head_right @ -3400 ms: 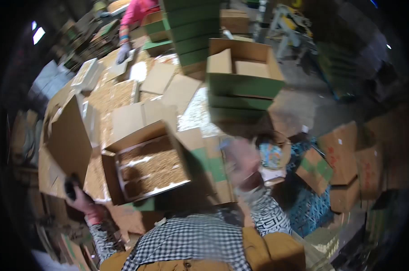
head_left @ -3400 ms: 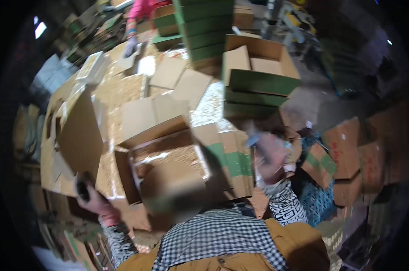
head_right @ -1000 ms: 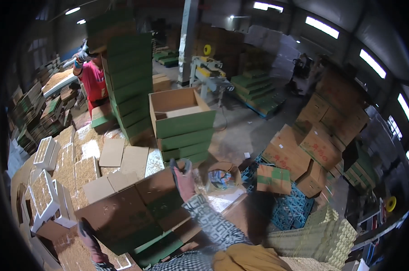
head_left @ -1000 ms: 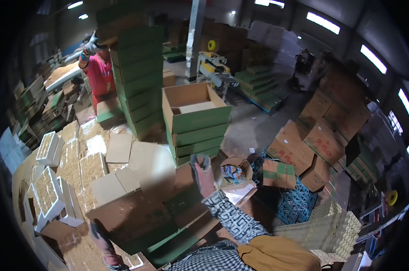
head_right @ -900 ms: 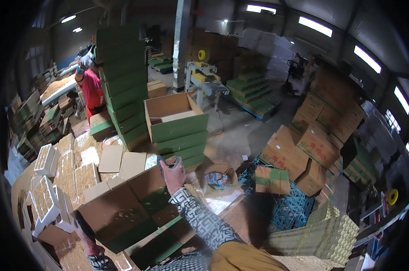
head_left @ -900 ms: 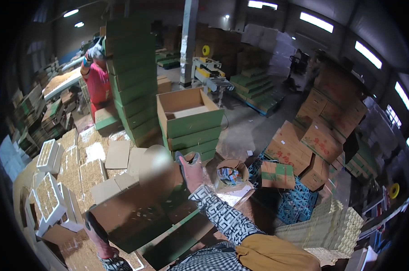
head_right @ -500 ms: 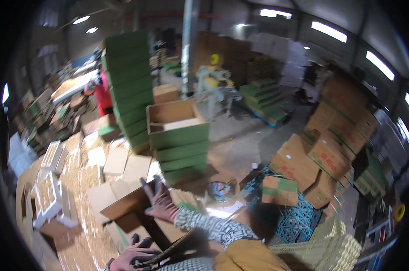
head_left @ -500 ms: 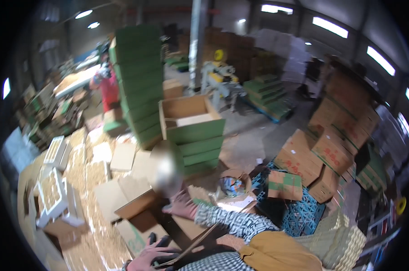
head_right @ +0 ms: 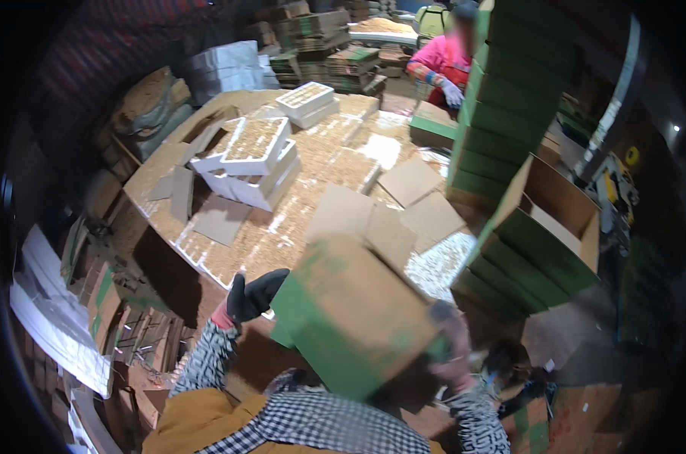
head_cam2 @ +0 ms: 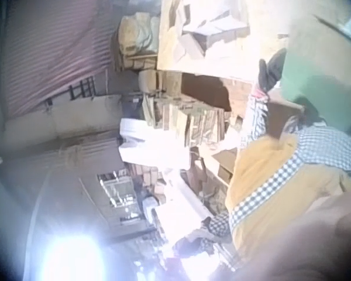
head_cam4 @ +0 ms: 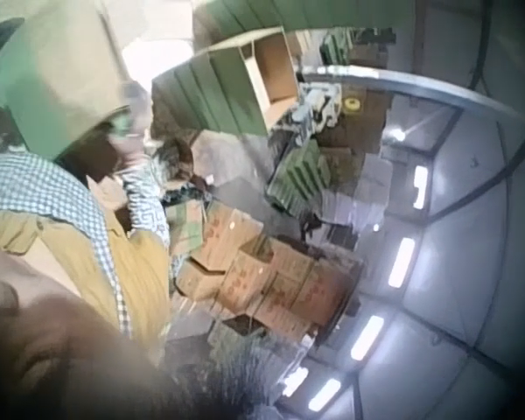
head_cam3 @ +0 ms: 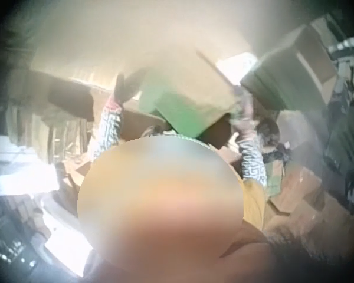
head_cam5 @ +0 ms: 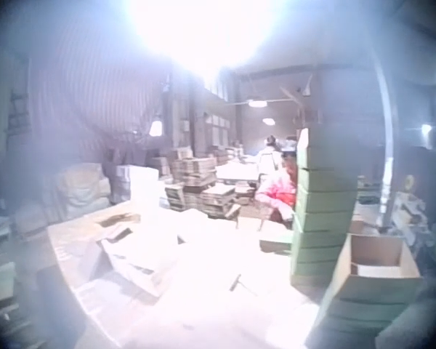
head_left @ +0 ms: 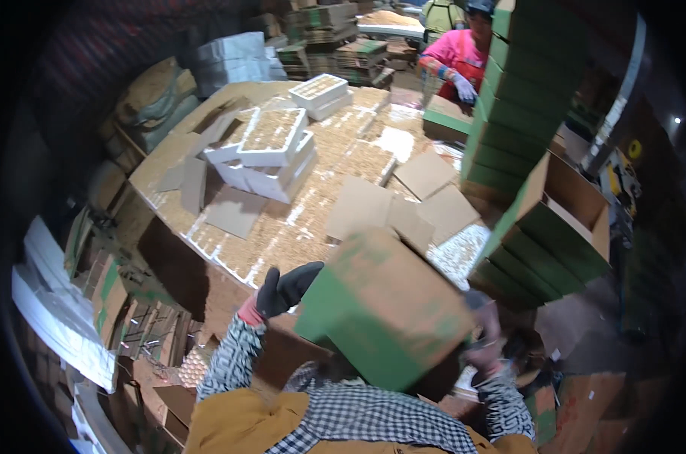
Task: The person assembles cardboard boxes and places white trays containing dried noodles or incense sticks into them. They fold the flaps of the boxes, stack the filled boxes, and periodically reach for more trays from a large table covered in loose materials.
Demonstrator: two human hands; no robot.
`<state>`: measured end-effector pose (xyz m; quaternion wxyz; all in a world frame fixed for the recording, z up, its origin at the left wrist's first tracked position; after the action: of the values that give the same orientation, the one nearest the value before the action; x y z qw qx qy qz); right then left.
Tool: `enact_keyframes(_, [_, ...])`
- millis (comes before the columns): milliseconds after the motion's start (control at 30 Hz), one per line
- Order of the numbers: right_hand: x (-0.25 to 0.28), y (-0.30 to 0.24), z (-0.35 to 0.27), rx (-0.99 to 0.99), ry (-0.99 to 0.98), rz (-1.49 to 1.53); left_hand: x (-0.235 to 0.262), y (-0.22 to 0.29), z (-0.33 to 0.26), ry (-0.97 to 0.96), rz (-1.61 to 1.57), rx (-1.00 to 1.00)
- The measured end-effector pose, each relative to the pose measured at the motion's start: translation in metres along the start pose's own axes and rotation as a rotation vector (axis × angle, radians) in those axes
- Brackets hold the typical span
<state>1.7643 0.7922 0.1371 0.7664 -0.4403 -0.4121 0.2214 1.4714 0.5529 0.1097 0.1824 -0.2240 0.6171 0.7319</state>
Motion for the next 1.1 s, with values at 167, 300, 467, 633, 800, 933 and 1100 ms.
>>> enact_keyframes(167, [-0.008, 0.187, -0.004, -0.538, -0.041, -0.171, -0.001, -0.017, 0.063, 0.41, 0.941, 0.27])
enact_keyframes(300, [-0.002, 0.053, 0.054, -0.515, 0.156, 0.563, 0.037, -0.016, 0.07, 0.482, 0.927, 0.074])
enact_keyframes(467, [-0.049, 0.023, 0.076, -0.448, 0.006, -0.517, 0.187, 0.075, 0.107, 1.313, 1.701, -0.093])
enact_keyframes(633, [-0.061, 0.015, 0.074, -0.411, 0.003, -0.673, 0.31, 0.186, 0.124, 0.962, 2.158, 0.181])
enact_keyframes(800, [-0.049, 0.017, 0.064, -0.44, -0.003, -0.777, 0.299, 0.179, 0.07, 0.737, 1.881, 0.031])
enact_keyframes(933, [-0.057, 0.007, 0.065, -0.583, 0.028, -0.956, 0.298, 0.156, 0.015, 1.115, 1.028, -0.559])
enact_keyframes(1100, [-0.079, -0.042, 0.085, 0.038, 0.013, -1.034, 0.375, 0.12, 0.023, 1.052, 0.145, -0.425])
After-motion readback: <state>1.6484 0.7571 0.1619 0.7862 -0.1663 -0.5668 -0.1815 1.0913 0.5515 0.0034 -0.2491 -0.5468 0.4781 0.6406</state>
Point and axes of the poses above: each hand's wrist, its own z-axis towards the middle knuckle, its own x-axis out of the back of the hand, y = z × x, the point moved 4 cm from there along z, towards the middle knuckle, and after that the axes turned 4 degrees about -y, right-handed, at the moved point
